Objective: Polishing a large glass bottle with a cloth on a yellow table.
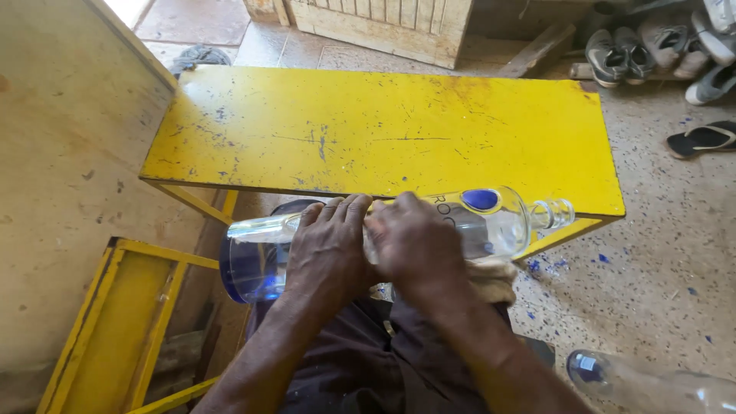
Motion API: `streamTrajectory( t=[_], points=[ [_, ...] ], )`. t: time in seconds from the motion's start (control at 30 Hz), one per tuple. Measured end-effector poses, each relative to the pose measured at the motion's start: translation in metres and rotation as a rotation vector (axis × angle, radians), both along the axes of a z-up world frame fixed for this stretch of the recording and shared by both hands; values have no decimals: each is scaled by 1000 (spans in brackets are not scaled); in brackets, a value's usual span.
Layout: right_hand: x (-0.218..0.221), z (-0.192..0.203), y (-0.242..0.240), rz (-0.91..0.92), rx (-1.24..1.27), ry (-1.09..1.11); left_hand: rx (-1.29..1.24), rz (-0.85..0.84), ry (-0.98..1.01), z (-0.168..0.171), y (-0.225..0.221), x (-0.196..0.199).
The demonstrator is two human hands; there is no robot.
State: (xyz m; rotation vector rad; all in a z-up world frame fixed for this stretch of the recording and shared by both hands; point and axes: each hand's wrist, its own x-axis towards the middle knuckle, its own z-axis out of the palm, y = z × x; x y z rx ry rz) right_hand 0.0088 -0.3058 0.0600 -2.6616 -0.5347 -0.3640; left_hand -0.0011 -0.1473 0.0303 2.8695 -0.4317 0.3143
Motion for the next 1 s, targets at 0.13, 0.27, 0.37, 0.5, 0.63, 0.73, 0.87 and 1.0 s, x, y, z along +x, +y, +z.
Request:
streamTrajectory(
  t=[0.13,0.27,0.37,0.5,0.63,0.73,0.87,1.0],
  points=[
    [28,24,-96,-150,700,650,-68,-12,236,56,30,-9],
    [48,12,-139,-260,-51,262,-52,177,434,102,81,-19],
    [49,8,-139,-280,-84,227,-271,249,463,95,106,-23],
    [54,-23,-145,-238,-131,-42,-1242,466,389,20,123,-24],
    [56,-36,-115,-222,-179,-206,-1636,614,413,3,125,-27],
    [45,-35,-25,-114,-28,-196,-1573,577,438,-7,124,-26],
    [-9,-32,127,297,110,-426,-1433,409,233,23,93,-40],
    [8,-39,102,230,-48,-179,-1486,420,252,29,95,-42]
  ],
)
